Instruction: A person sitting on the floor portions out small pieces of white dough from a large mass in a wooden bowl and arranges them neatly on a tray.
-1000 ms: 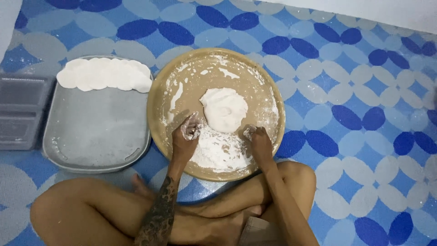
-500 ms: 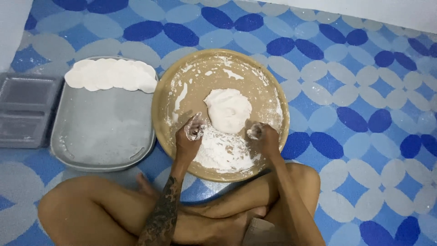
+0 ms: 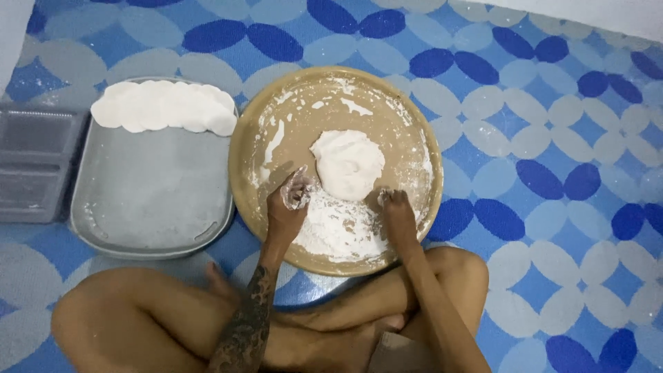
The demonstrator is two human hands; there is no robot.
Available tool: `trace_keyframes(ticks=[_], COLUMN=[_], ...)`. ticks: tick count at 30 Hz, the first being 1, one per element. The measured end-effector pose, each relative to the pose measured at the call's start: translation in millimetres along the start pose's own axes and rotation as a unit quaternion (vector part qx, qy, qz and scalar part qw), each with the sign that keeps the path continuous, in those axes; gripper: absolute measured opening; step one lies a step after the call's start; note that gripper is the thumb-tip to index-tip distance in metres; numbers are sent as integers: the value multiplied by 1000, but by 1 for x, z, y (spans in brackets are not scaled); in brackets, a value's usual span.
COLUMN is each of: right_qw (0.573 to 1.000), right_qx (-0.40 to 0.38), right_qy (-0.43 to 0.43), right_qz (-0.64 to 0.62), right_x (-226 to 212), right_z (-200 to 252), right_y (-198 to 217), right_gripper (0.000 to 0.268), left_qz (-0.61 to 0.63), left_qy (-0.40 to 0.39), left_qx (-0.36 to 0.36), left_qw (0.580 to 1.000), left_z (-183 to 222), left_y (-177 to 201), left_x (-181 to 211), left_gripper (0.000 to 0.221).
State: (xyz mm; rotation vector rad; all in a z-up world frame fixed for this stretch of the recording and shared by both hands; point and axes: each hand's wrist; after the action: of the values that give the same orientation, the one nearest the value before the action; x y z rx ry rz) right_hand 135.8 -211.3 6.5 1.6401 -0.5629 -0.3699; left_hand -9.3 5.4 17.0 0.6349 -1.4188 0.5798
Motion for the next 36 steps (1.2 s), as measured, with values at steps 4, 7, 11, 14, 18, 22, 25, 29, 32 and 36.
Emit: trace_keyframes(ticks=[4, 7, 11, 14, 18, 22, 25, 29, 32, 36], right_qw=[998, 995, 983, 978, 954, 918, 736, 927, 955, 990], right_qx=[-51, -79, -95, -115, -102, -53, 60, 75, 33, -37], right_qy=[25, -29, -85, -114, -140, -218, -349, -179, -142, -83], right_qz=[2, -48, -133, -132, -244, -327, -577, -323, -257, -109], right_x=[7, 29, 43, 36, 31, 14, 2, 13, 14, -1], right_z=[1, -5, -25, -33, -21, -11, -6, -3, -4, -18], right_y=[7, -25, -26, -17, -4, 29, 60, 28, 19, 44], right_gripper=[9, 3, 13, 12, 18, 15, 30, 21, 17, 6], left_qz=[16, 5, 7, 6, 27, 57, 50, 40, 15, 1], left_qy=[0, 8, 4, 0, -6, 8, 16, 11, 9, 8], left_qx=[-10, -11, -13, -7, -6, 1, -2, -4, -2, 4], left_qw=[1000, 1000, 1000, 1000, 1000, 998, 999, 999, 1000, 1000], left_z=[-1, -3, -7, -6, -3, 1, 4, 0, -1, -2], left_y=[-5, -7, -9, -11, -7, 3, 3, -1, 1, -2], left_x=[-2, -7, -11, -11, -13, -18, -13, -13, -12, -16], left_gripper=[50, 55, 50, 50, 54, 55, 56, 52, 49, 48])
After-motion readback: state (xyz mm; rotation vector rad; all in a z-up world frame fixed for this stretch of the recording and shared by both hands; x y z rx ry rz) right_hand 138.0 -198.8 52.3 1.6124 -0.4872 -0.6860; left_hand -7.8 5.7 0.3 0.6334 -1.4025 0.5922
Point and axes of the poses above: each hand's wrist, its own z-axis away from the middle knuckle, its own y-axis out of the back of the hand, x = y × z, and after that the axes turned 7 degrees about y, right-handed
